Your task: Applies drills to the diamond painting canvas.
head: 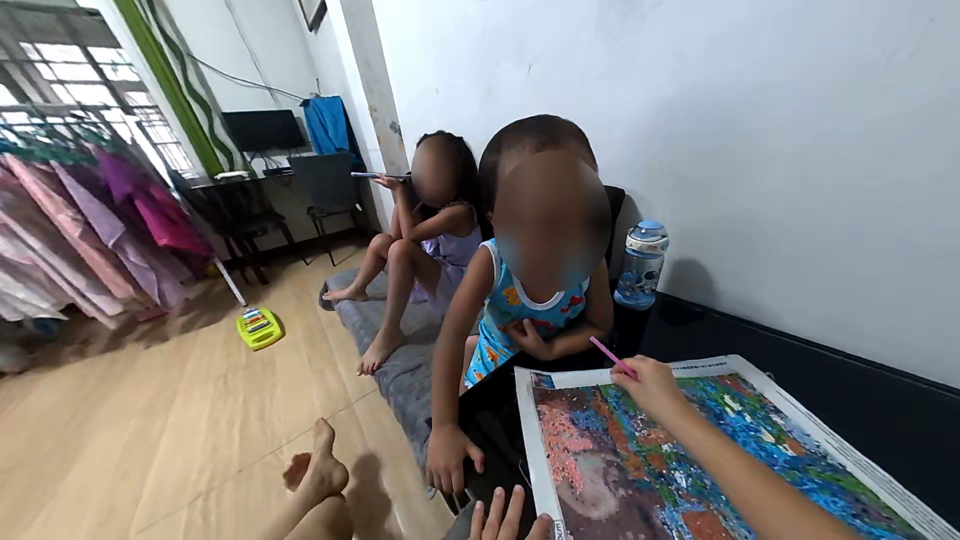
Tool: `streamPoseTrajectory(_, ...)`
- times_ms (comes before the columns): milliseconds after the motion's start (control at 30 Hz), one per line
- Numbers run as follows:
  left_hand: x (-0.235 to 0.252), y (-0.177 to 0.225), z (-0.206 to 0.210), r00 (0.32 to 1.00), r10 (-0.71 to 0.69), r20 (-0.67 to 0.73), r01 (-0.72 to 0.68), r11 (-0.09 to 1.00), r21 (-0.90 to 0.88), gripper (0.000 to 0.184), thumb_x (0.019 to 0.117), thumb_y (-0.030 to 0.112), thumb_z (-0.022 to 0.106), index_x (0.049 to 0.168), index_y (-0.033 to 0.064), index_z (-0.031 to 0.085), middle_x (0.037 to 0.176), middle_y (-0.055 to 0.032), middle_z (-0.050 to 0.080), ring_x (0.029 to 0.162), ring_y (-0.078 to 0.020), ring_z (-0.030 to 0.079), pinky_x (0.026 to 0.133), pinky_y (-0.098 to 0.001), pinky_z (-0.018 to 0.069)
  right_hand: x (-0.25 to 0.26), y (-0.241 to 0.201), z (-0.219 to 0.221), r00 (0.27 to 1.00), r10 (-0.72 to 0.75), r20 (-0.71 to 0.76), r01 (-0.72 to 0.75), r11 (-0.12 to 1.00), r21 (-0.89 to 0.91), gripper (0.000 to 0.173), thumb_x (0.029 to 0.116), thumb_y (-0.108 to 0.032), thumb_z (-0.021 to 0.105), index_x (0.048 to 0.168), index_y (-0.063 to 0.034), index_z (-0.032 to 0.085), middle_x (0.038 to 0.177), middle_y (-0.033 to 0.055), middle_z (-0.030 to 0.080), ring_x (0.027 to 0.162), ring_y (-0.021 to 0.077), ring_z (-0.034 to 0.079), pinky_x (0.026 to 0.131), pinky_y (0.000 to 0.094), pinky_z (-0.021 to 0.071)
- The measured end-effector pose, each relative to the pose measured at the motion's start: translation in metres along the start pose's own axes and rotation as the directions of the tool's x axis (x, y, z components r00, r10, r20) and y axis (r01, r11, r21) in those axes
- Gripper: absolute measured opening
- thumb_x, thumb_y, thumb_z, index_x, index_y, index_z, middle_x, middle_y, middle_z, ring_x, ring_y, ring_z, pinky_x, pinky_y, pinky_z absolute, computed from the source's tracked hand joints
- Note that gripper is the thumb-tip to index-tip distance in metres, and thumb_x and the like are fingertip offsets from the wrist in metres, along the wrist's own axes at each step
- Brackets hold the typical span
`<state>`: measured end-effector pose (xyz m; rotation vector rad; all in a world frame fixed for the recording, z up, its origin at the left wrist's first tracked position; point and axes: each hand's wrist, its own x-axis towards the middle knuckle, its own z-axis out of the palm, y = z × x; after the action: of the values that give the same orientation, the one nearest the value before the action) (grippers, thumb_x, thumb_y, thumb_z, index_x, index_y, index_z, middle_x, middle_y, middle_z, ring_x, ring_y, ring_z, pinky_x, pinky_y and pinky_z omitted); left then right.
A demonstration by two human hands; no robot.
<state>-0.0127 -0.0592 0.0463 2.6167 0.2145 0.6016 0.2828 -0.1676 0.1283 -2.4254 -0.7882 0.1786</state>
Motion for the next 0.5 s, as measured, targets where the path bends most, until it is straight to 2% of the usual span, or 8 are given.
streamPoseTrajectory(67,0.0,0.001,-0.001,1.0,-0.013,0.002,0.013,1.0,0.001,0.044,0.0912,-0.01,0.053,0.129,0.0046,0.071,0.139,-0.031,0.058,0.13,-0.0579,0.051,0.108,-0.0725,0.0348,0.019,-0.004,0.006,0.997,0.054,0.048,-0.05,0.994,-0.093,0.022,0.1028,-0.006,0.059,0.116,0.009,0.07,0.123,0.0285,0.065,0.122,0.0419,0.059,0.108,0.0524,0.0424)
streamPoseTrajectory(167,0.0,0.002,-0.001,1.0,-0.02,0.0,0.02,1.0,-0.001,0.044,0.0914,-0.009,0.053,0.128,0.005,0.071,0.139,-0.0306,0.058,0.13,-0.0572,0.052,0.109,-0.0718,0.035,0.033,-0.008,0.011,0.988,0.124,0.089,-0.106,0.976,-0.192,0.024,0.1033,-0.008,0.059,0.118,0.009,0.068,0.129,0.0276,0.063,0.127,0.0407,0.057,0.108,0.0521,0.0424)
streamPoseTrajectory(500,0.0,0.005,0.001,0.999,-0.018,-0.035,0.018,1.0,0.009,0.042,0.0908,-0.009,0.057,0.127,0.0062,0.073,0.139,-0.0295,0.059,0.129,-0.0558,0.054,0.11,-0.0693,0.0363,0.039,-0.016,0.015,0.988,0.125,0.095,-0.103,0.972,-0.211,0.021,0.1022,-0.005,0.058,0.112,0.009,0.071,0.124,0.0284,0.065,0.123,0.0423,0.059,0.105,0.0534,0.044)
